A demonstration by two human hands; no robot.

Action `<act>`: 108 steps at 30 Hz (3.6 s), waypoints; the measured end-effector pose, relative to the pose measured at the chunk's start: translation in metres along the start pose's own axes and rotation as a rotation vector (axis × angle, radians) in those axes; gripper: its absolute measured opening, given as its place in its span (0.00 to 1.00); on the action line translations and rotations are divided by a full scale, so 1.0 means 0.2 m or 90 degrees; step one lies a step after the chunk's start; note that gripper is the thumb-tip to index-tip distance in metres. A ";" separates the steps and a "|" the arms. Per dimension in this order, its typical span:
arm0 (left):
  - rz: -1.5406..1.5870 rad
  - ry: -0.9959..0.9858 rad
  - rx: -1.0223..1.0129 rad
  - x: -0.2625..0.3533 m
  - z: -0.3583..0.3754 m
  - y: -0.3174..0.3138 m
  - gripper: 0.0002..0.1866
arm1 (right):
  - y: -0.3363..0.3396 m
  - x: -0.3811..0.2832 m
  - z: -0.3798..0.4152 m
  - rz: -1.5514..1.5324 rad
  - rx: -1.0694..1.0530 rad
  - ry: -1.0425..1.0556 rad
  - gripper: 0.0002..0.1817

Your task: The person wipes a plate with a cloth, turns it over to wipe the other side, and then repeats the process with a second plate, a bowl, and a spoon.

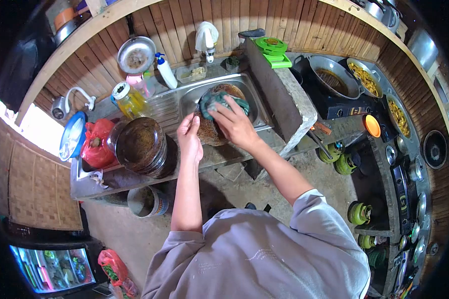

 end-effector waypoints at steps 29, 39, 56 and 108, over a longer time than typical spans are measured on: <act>-0.153 -0.111 0.148 -0.09 0.04 0.17 0.14 | -0.35 0.24 0.89 0.058 -0.280 -0.242 0.21; -0.229 -0.158 0.122 0.08 0.14 0.04 0.13 | 0.03 0.22 0.14 -0.164 0.049 -0.203 0.44; -0.660 -0.527 -0.005 0.94 0.43 0.37 0.10 | -0.20 -0.37 -0.46 -0.215 0.216 -0.101 0.35; -0.677 -0.539 -0.077 0.72 0.40 0.60 0.08 | -0.58 -0.53 0.07 -0.083 -0.008 -0.341 0.28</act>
Point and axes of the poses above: each hand's wrist, its own z-axis away from the middle knuckle, its own y-axis out of the back of the hand, x = y × z, the point moved 5 cm from there along -z, towards the middle knuckle, and after that the axes turned 9 degrees about y, right-handed, at the moved point
